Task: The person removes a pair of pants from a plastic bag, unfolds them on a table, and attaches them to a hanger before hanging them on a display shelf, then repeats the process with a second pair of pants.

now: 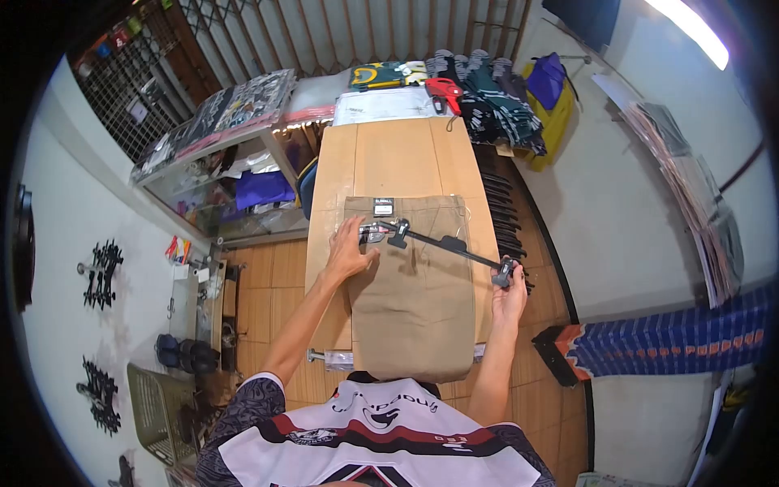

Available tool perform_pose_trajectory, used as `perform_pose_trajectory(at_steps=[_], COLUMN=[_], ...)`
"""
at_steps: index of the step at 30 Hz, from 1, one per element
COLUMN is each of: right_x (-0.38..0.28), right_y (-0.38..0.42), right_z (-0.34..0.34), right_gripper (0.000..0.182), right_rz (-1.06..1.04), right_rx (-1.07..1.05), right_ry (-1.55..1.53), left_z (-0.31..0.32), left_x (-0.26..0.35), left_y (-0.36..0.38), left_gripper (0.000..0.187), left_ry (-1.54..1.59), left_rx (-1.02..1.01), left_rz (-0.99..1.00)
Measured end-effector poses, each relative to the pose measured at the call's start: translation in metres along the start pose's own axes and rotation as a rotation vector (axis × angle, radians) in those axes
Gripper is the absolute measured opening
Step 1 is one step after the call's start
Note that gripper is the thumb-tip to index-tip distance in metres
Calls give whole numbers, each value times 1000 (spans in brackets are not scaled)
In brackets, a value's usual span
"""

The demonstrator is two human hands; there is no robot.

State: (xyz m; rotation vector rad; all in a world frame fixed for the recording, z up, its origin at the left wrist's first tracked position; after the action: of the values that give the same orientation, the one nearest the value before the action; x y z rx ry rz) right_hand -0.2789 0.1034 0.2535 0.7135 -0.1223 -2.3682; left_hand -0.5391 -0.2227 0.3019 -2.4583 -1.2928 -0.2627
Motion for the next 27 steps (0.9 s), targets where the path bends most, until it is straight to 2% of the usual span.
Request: perform_pose_trajectory(at_steps=[2,5,6,9,10,14,17,19,20,23,24,27], right_x=[5,13,17,34,41,78,105,113,116,119,113,100], right_y=[-26,-54,-62,-82,-88,-112,-123,-124,-124,-151,-157,-167], right_z=[0,7,9,25,32,59,81,100,108,112,119,134], right_gripper=[24,24,24,25,25,24,25,25,23,21,33,44], right_rz=[31,61,73,106,112,163,238,256,235,132,-8,-251], right_rx=[0,7,11,-3,-15,-85,-127,-189,-117,-146,-207,-298], right_ry=[-3,-22,-23,-1,10,53,85,212,261,652,860,1361], left_z=[15,-1,-21,-21,-17,13,49,47,45,35,39,51], left_x=[1,25,42,46,41,3,-36,-48,-53,-59,-66,-76], left_y=[-3,9,14,21,19,-8,-44,-59,-67,-83,-87,-93], left_gripper=[110,116,112,106,94,86,85,83,82,78,75,75], left_ry=[-122,-156,-69,96,200,355,701,622,582,313,348,266], left_rx=[-42,-60,-150,-124,-43,224,237,283,303,346,343,337], left_rz=[-29,-17,-40,-112,-154,-296,-414,-415,-411,-414,-423,-438])
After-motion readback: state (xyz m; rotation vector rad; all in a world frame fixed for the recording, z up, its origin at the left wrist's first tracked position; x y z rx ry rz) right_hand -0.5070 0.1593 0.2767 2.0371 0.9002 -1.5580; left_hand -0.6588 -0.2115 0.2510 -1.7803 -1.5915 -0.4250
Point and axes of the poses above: each hand's wrist, its own y-axis away from the middle knuckle, its own z-axis out of the palm, x = y × z, the point moved 5 cm from there along -y, towards the middle knuckle, and after that the axes turned 13 degrees about -y, right-handed, at the moved point
